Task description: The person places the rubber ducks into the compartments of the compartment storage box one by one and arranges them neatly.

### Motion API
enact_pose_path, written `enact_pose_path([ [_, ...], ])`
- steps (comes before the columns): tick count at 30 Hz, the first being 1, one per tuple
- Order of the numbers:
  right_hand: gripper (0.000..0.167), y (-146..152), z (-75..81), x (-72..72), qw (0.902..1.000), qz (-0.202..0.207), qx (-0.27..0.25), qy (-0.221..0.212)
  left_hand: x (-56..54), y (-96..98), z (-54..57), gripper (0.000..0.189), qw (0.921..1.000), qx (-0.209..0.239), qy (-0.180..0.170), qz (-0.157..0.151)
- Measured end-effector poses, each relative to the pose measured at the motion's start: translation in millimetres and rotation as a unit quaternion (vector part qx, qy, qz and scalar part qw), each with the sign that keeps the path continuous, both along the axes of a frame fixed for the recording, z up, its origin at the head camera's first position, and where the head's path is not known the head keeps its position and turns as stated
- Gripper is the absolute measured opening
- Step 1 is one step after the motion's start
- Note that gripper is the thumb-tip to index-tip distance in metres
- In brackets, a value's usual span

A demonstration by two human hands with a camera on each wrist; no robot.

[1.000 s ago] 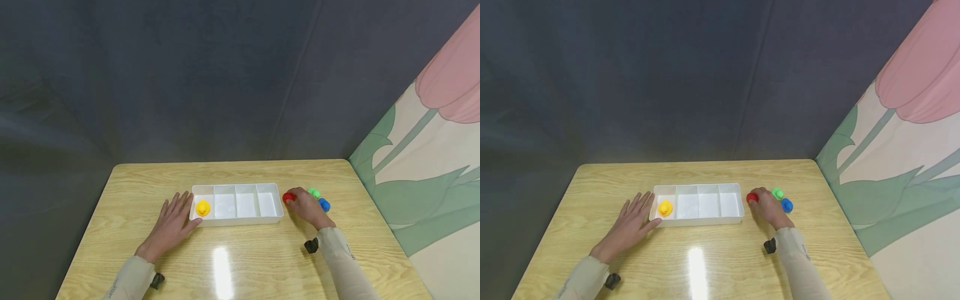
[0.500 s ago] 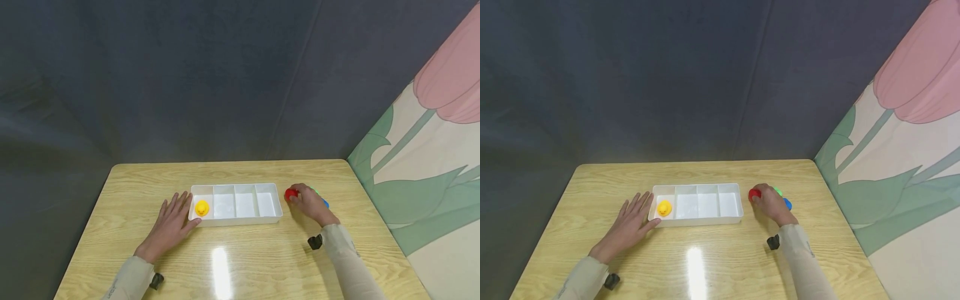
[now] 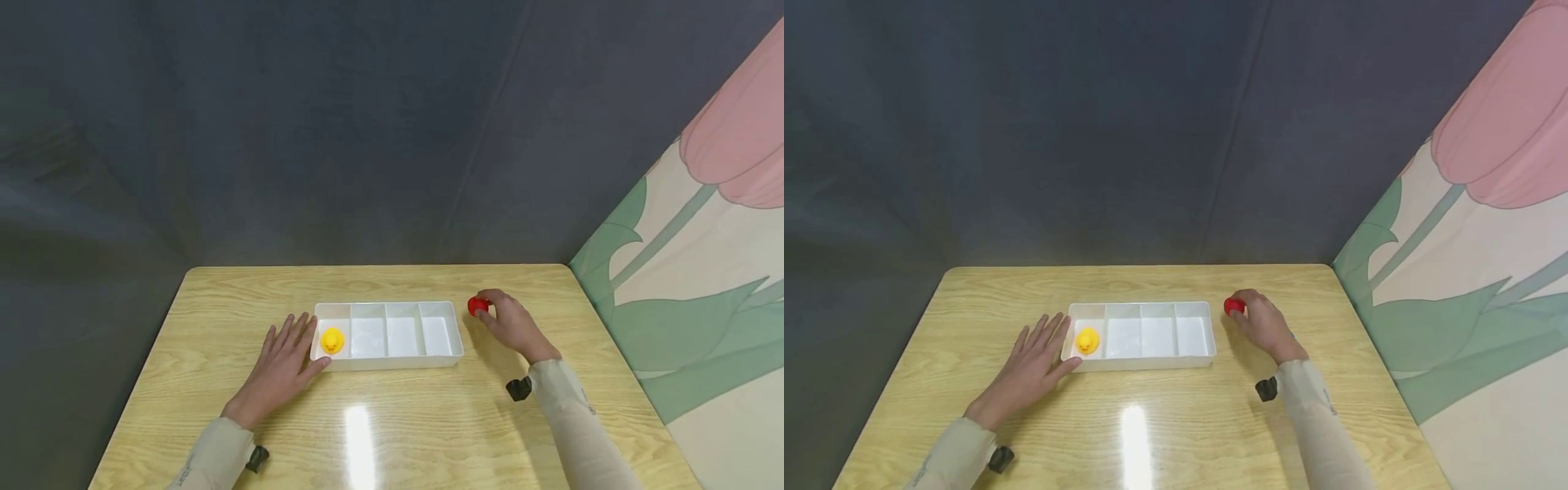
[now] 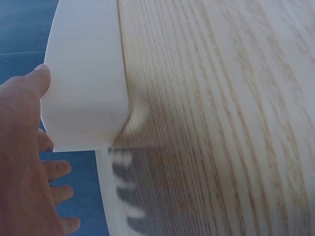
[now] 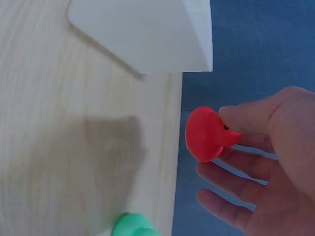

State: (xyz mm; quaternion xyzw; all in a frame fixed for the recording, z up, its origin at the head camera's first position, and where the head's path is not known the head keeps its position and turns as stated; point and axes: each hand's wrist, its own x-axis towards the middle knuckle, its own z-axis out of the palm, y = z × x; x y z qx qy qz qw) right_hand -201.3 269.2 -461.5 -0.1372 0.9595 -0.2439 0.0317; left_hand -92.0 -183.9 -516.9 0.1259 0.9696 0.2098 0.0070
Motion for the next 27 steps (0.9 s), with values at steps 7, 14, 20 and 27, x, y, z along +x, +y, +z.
enact_pose_path([
  [7, 0.038, -8.7, 14.0, -6.5, 0.9997, 0.009, 0.003, 0.021, 0.7, 0.2, 2.2, 0.087, 1.0000, 0.004, 0.003, 0.000],
  [14, 0.036, -26.5, 27.1, -10.6, 0.9991, 0.032, 0.005, 0.027, 2.5, 0.5, 5.0, 0.086, 0.9999, -0.001, 0.013, -0.001],
  [20, 0.036, -42.0, 34.5, -14.2, 0.9981, 0.055, 0.010, 0.028, 3.2, 1.3, 6.7, 0.086, 0.9999, -0.002, 0.016, -0.001],
  [27, 0.032, -60.8, 39.3, -15.1, 0.9961, 0.082, 0.003, 0.032, 2.4, 1.7, 7.1, 0.086, 0.9998, -0.011, 0.015, 0.002],
])
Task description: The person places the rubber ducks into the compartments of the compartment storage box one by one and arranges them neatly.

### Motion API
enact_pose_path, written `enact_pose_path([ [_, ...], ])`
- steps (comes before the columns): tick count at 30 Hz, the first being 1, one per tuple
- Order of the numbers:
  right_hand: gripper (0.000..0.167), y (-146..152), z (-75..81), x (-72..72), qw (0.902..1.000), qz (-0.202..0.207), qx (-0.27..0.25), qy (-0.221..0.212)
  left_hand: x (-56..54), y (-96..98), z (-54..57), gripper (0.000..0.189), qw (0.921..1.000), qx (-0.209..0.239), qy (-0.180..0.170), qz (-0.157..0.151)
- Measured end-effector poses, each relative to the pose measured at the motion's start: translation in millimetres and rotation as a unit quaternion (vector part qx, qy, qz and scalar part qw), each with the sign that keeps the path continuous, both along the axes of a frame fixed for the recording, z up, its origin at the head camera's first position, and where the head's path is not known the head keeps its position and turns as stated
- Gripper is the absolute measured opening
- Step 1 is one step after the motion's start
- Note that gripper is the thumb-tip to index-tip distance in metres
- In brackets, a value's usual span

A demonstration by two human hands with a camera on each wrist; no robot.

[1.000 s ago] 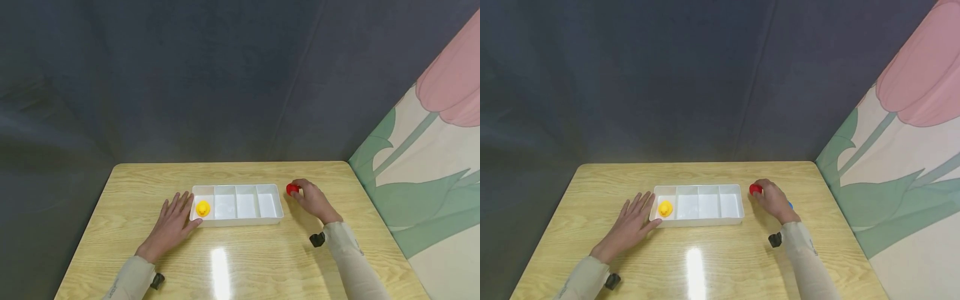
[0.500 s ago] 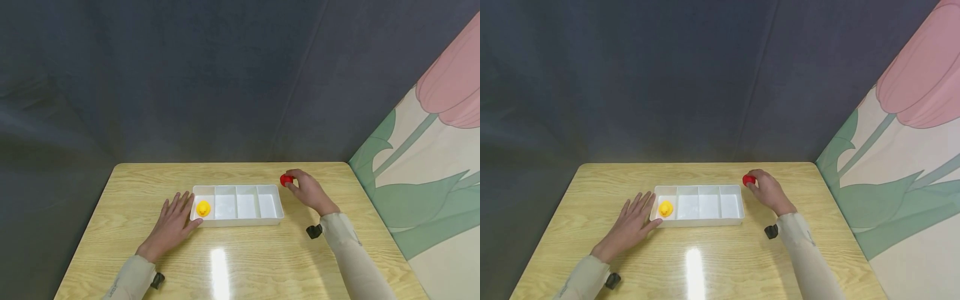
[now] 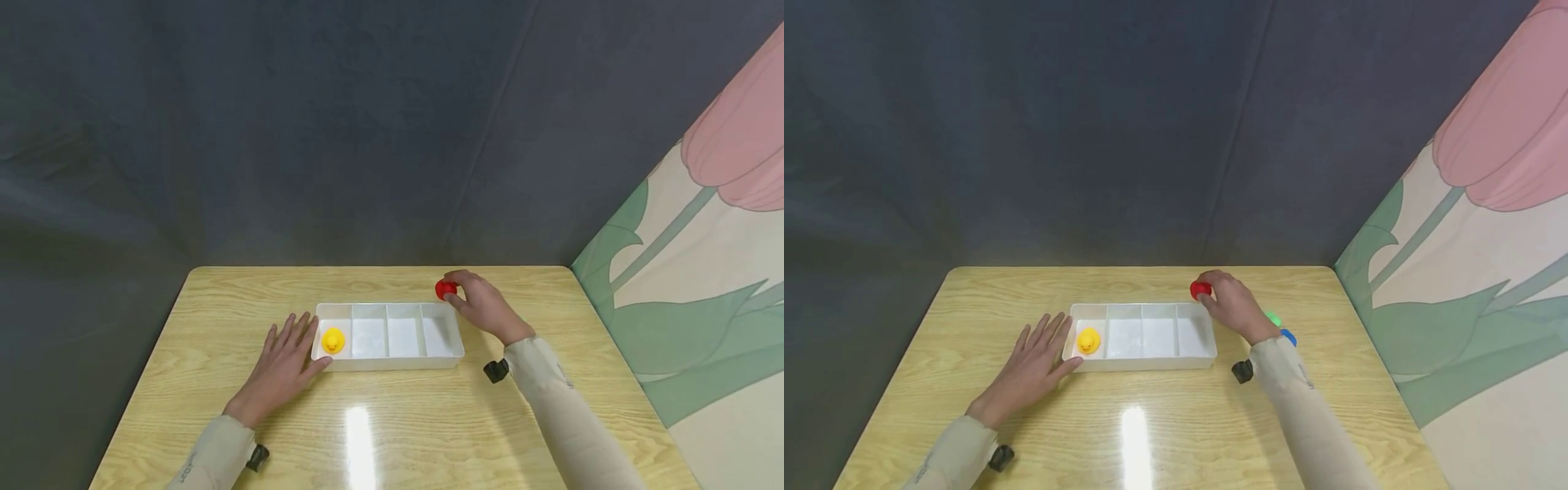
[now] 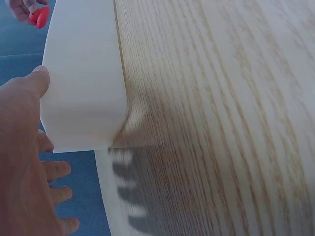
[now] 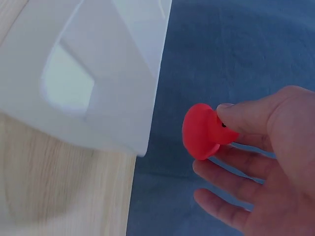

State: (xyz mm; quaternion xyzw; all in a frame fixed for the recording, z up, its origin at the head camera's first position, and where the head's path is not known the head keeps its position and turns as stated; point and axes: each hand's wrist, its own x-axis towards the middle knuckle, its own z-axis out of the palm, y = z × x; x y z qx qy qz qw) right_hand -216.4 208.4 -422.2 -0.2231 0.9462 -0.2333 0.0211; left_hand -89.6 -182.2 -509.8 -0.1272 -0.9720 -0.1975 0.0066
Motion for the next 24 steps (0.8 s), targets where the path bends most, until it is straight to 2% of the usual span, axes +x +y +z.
enact_pose_path([
  [10, 0.035, -25.5, 1.3, 0.6, 0.9996, 0.020, 0.016, -0.008, -0.5, -1.2, -0.5, 0.087, 1.0000, -0.005, -0.006, -0.003],
  [16, 0.035, -37.1, 3.3, 1.7, 0.9988, 0.040, 0.025, -0.011, 0.5, -1.3, 0.8, 0.086, 1.0000, -0.005, 0.003, -0.002],
  [24, 0.037, -49.4, 4.4, 2.1, 0.9980, 0.057, 0.006, -0.027, -0.1, -1.4, -1.1, 0.086, 1.0000, -0.004, -0.005, 0.001],
])
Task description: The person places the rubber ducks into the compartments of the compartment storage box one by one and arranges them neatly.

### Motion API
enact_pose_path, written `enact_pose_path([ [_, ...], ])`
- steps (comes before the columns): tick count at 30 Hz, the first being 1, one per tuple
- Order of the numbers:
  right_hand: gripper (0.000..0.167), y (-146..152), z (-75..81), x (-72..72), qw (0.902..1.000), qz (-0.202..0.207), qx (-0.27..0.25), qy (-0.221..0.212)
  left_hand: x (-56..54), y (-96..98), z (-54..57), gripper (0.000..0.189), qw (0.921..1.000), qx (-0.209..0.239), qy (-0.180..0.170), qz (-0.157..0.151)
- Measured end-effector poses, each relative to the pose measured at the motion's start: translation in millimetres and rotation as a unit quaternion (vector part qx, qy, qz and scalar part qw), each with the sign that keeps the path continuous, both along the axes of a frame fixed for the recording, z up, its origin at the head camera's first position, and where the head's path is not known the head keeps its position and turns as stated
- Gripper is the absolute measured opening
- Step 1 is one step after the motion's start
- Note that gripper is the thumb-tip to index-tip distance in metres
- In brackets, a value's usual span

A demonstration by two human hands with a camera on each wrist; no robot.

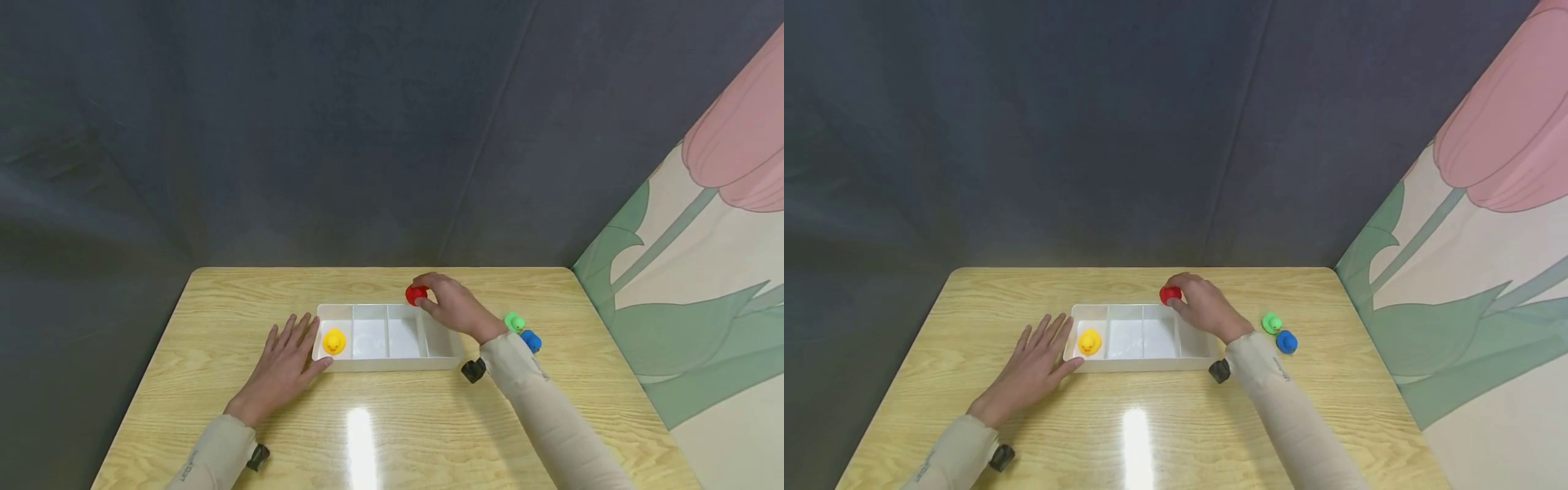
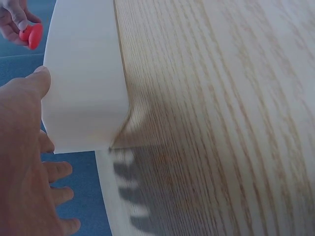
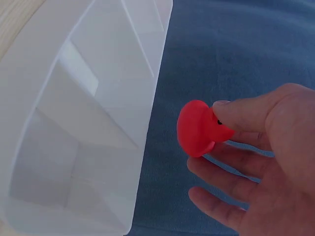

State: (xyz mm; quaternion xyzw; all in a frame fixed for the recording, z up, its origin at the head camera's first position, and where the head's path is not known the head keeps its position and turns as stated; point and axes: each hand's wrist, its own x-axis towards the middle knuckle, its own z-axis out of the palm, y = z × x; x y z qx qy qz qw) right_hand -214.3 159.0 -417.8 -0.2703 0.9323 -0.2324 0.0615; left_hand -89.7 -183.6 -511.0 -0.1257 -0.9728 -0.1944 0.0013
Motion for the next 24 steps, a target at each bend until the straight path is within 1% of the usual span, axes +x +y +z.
enact_pose_path([
  [2, 0.037, -2.5, 0.2, 0.0, 1.0000, 0.004, -0.002, -0.002, -0.5, 0.1, -0.6, 0.087, 1.0000, 0.000, -0.004, 0.000],
  [8, 0.034, -8.5, -0.9, 1.5, 0.9996, 0.024, -0.002, 0.011, -1.5, 0.2, -2.3, 0.087, 1.0000, 0.000, -0.009, 0.000],
  [11, 0.033, -12.1, -0.7, 2.5, 0.9996, 0.026, -0.007, 0.008, -1.4, -0.1, -2.2, 0.087, 1.0000, 0.001, -0.010, 0.000],
  [19, 0.033, -21.8, 2.3, 5.0, 0.9994, 0.033, -0.011, 0.007, -1.7, -0.2, -1.8, 0.086, 1.0000, -0.003, 0.006, -0.002],
  [24, 0.032, -28.7, 3.9, 6.7, 0.9991, 0.041, -0.008, 0.006, -1.7, -0.1, -2.4, 0.086, 1.0000, -0.004, 0.005, -0.001],
])
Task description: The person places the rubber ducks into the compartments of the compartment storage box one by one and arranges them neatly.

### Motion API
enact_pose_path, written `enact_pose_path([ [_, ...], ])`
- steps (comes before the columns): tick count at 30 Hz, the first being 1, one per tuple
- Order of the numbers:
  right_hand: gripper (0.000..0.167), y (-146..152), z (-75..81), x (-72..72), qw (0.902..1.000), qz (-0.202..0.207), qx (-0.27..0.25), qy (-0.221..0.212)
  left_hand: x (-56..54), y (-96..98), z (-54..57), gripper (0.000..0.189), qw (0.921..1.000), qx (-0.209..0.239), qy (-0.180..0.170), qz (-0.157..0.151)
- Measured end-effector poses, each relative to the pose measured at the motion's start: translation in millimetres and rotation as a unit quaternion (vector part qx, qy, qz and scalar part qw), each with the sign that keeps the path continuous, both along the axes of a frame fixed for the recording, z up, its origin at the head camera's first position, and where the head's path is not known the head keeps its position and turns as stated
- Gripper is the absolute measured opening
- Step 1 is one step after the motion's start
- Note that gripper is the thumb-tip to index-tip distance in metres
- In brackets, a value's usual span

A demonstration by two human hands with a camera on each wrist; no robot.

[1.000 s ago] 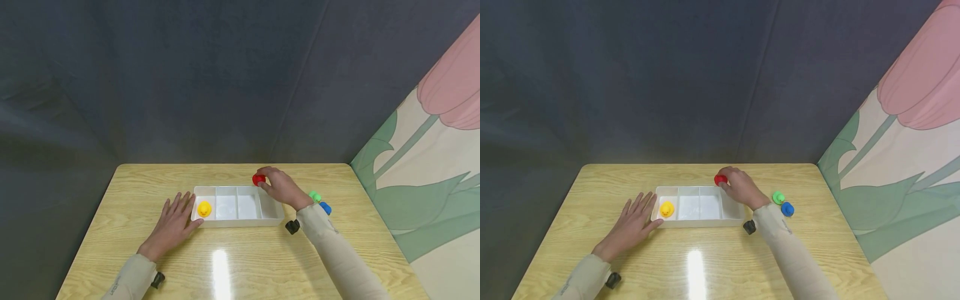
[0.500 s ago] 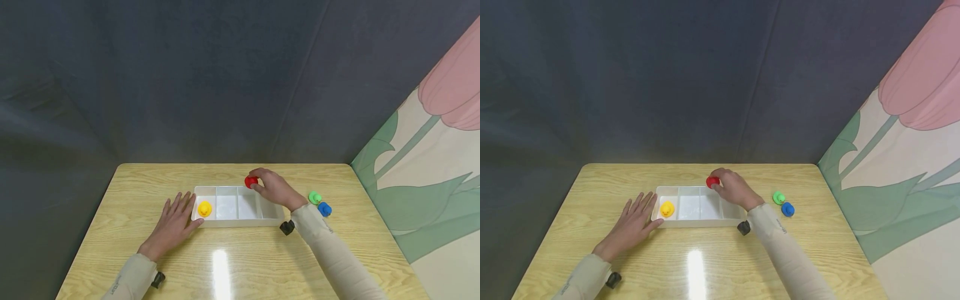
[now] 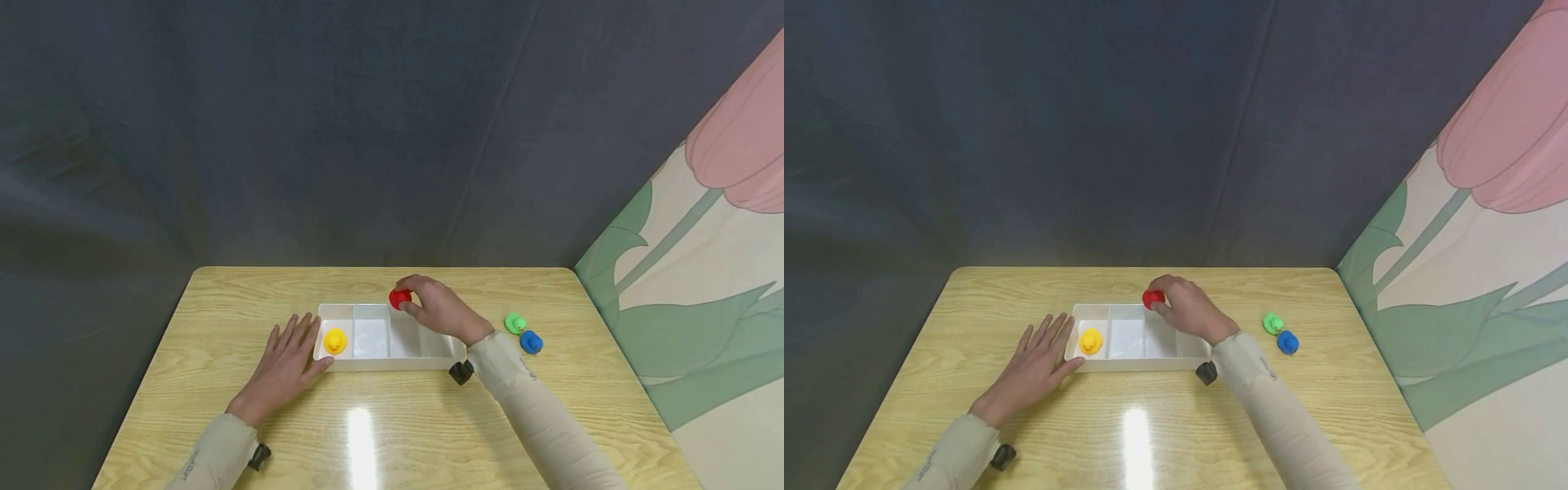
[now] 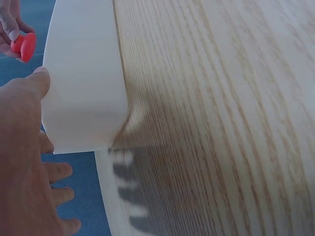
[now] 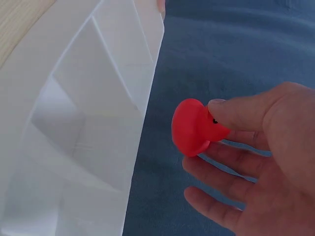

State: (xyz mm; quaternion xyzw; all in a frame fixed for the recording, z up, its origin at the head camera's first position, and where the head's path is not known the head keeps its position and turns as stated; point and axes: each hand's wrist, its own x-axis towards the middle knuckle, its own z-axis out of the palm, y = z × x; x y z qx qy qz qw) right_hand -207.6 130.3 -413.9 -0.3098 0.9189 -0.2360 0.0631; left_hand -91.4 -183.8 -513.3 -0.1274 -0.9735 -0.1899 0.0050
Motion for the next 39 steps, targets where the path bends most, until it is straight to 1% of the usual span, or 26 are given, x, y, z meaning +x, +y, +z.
enact_pose_path([
  [5, 0.032, -6.6, -0.3, 2.0, 0.9999, 0.014, 0.003, -0.001, 0.6, -0.5, -0.5, 0.086, 1.0000, 0.003, -0.003, 0.002],
  [11, 0.029, -13.6, -3.2, 4.7, 0.9993, 0.035, 0.013, 0.005, -0.2, 0.4, -2.8, 0.088, 0.9998, 0.010, -0.019, 0.002],
  [17, 0.022, -20.8, -8.6, 7.9, 0.9984, 0.053, 0.017, 0.012, -0.2, 0.6, -3.3, 0.089, 0.9998, 0.007, -0.020, 0.006],
  [20, 0.022, -23.6, -11.4, 10.1, 0.9979, 0.060, 0.019, 0.012, 0.0, 0.6, -3.3, 0.089, 0.9998, 0.005, -0.019, 0.006],
  [25, 0.027, -28.5, -13.7, 13.3, 0.9978, 0.062, 0.024, 0.008, -0.8, 0.8, -3.8, 0.088, 0.9998, 0.002, -0.018, 0.004],
  [33, 0.027, -36.7, -15.4, 16.0, 0.9975, 0.066, 0.027, 0.005, -1.1, 1.4, -3.3, 0.088, 0.9997, 0.006, -0.021, 0.007],
  [39, 0.026, -42.0, -17.6, 17.2, 0.9969, 0.069, 0.036, -0.008, -0.5, 1.6, -2.2, 0.089, 0.9997, 0.005, -0.022, 0.008],
])
